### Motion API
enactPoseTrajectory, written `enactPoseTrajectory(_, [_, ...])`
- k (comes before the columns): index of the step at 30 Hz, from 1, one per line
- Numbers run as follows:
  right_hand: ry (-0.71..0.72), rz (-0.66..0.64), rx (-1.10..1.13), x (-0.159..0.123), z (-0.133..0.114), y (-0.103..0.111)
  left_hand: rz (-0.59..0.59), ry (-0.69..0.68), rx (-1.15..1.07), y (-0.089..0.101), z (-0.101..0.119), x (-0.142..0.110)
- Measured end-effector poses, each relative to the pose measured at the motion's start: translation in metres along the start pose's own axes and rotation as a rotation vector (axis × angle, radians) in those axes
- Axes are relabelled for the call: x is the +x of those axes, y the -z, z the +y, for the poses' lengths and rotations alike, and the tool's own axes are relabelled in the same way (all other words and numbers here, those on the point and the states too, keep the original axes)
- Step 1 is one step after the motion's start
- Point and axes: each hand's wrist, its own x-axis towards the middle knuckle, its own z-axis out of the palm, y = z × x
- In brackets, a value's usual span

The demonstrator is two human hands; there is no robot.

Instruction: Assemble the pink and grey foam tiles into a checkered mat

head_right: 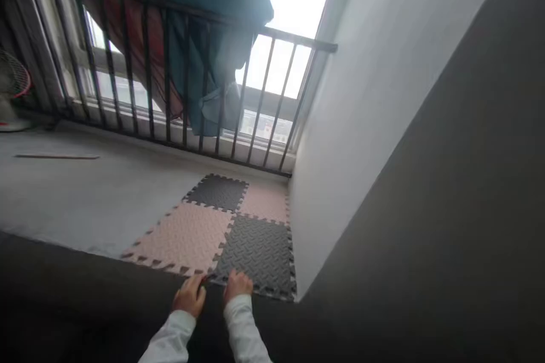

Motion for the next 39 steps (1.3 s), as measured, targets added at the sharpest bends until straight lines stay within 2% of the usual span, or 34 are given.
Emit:
enactPoseTrajectory(6, [-0.034, 0.044, 0.022, -0.006, -0.002, 0.0, 0.101, -0.077, 0.035, 0.002, -0.005, -0.002])
enactPoseTrajectory(9, [-0.025, 0.054, 0.017, -0.017, -0.003, 0.0, 0.095, -0.116, 0.065, 0.005, -0.007, -0.005])
enactPoseTrajectory(14, [-0.009, 0.049, 0.009, -0.034, 0.0, -0.002, -0.058, -0.106, 0.099, 0.006, -0.006, -0.012])
enactPoseTrajectory(19, [0.006, 0.013, 0.009, -0.037, 0.01, -0.003, -0.194, -0.1, 0.085, 0.007, -0.003, -0.015])
enactPoseTrajectory(22, [0.016, 0.002, 0.045, -0.029, 0.027, 0.003, -0.239, -0.098, 0.085, 0.01, -0.003, -0.013])
enactPoseTrajectory(25, [-0.069, -0.009, -0.004, -0.01, 0.056, 0.018, -0.265, -0.107, 0.104, 0.012, -0.002, -0.012])
enactPoseTrajectory(28, [-0.201, -0.107, -0.085, 0.017, 0.089, 0.035, -0.268, -0.111, 0.125, 0.013, 0.0, -0.012])
enactPoseTrajectory(31, [-0.216, -0.227, -0.06, 0.042, 0.111, 0.043, -0.248, -0.1, 0.133, 0.011, 0.001, -0.012])
enactPoseTrajectory(35, [-0.125, -0.354, -0.091, 0.059, 0.117, 0.036, -0.179, -0.089, 0.133, 0.008, 0.003, -0.01])
enactPoseTrajectory(39, [-0.073, -0.374, -0.173, 0.063, 0.114, 0.028, -0.092, -0.074, 0.146, 0.007, 0.009, -0.004])
